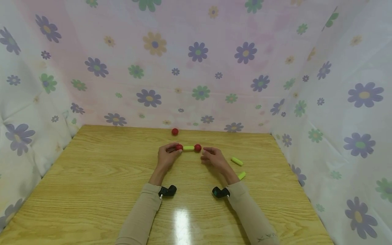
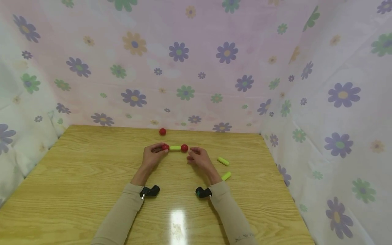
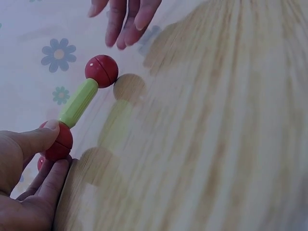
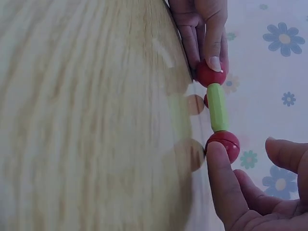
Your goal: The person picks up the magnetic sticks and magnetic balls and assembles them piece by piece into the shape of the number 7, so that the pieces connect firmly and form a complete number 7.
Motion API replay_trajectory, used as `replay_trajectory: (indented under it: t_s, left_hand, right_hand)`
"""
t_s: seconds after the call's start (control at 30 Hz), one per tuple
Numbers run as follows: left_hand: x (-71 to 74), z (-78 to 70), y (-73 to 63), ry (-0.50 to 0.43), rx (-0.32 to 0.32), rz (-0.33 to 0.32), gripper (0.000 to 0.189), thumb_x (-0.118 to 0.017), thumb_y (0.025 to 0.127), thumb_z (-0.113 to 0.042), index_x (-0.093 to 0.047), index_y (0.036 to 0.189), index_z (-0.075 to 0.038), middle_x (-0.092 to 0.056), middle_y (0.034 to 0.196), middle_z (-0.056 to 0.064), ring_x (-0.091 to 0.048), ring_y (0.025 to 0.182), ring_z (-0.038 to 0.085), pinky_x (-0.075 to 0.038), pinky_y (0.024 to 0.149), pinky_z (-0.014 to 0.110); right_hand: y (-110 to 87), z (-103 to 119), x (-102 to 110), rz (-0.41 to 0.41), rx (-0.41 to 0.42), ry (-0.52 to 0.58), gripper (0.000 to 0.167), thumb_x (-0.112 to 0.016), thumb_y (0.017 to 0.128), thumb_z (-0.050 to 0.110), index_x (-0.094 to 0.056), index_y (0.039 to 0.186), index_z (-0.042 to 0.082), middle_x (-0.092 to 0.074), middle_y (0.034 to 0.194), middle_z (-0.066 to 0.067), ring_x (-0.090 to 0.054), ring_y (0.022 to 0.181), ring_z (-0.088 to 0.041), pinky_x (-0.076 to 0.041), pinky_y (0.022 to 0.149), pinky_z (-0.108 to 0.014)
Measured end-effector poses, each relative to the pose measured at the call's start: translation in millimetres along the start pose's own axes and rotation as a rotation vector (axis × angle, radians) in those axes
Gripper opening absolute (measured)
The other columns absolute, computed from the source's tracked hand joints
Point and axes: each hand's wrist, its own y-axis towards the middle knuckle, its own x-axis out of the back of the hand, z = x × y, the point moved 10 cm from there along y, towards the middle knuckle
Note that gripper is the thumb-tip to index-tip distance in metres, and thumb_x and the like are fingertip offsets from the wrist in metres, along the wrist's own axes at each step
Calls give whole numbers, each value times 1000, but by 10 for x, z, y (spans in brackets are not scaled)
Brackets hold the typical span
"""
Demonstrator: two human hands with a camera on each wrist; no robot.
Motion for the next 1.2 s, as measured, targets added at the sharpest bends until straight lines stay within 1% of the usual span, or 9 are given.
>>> replay_trajectory:
  t_s: [0.1,0.23,0.43,0.57,0.73,0.83,0.93,1.07,1.2]
  left_hand:
    - [-4,-4,2,-1,-7,2,35,-79,87,-1,-73,122,-2,-69,122,21,-67,109,30,-55,79,19]
    - [-4,5,6,8,-10,2,35,-79,88,-1,-73,122,-2,-69,123,21,-66,110,29,-55,81,20]
    - [0,26,11,10,-3,4,34,-79,88,-3,-73,122,-3,-68,125,19,-66,112,29,-56,83,22]
    - [-1,26,7,3,0,8,34,-78,88,-2,-73,122,-3,-68,125,20,-66,112,30,-56,82,21]
    - [-3,2,-9,-2,0,14,35,-77,89,-1,-72,124,-2,-68,126,21,-66,114,31,-55,81,19]
    - [-7,-4,-14,-9,2,20,36,-77,89,-1,-71,125,-1,-67,126,21,-65,115,32,-55,81,19]
    - [-10,-3,-18,-5,9,21,36,-76,90,-1,-71,125,-1,-67,127,21,-65,116,32,-55,80,19]
    - [-12,-11,-21,1,7,18,36,-76,90,-1,-71,125,-1,-67,126,22,-65,116,32,-55,81,19]
    - [-19,-17,-19,-3,2,19,37,-76,90,-1,-70,126,1,-67,127,22,-65,116,33,-55,81,19]
  right_hand:
    - [-59,32,23,7,18,-40,47,-50,109,17,-44,147,-9,-55,136,-31,-63,118,-40,-58,93,-38]
    - [-146,68,80,24,69,-78,49,-49,110,21,-42,149,-8,-54,137,-31,-64,116,-39,-58,94,-40]
    - [-270,138,191,59,176,-66,50,-47,110,21,-40,149,-10,-48,142,-35,-59,119,-48,-56,97,-47]
    - [-340,199,294,60,258,-92,48,-49,110,19,-43,146,-12,-48,139,-38,-59,114,-52,-57,94,-48]
    - [-456,263,426,70,341,-186,45,-49,109,18,-47,143,-11,-52,134,-38,-61,108,-51,-60,89,-42]
    - [-529,251,497,92,367,-256,42,-49,109,17,-49,141,-11,-56,129,-37,-63,105,-49,-60,87,-38]
    - [-606,225,550,131,390,-325,39,-50,109,12,-51,139,-12,-58,124,-36,-64,104,-48,-59,88,-39]
    - [-709,193,628,169,417,-423,36,-53,107,8,-54,136,-12,-62,121,-32,-65,106,-44,-58,90,-37]
    - [-785,148,744,189,398,-494,33,-58,104,7,-58,133,-9,-66,119,-26,-65,107,-39,-56,91,-27]
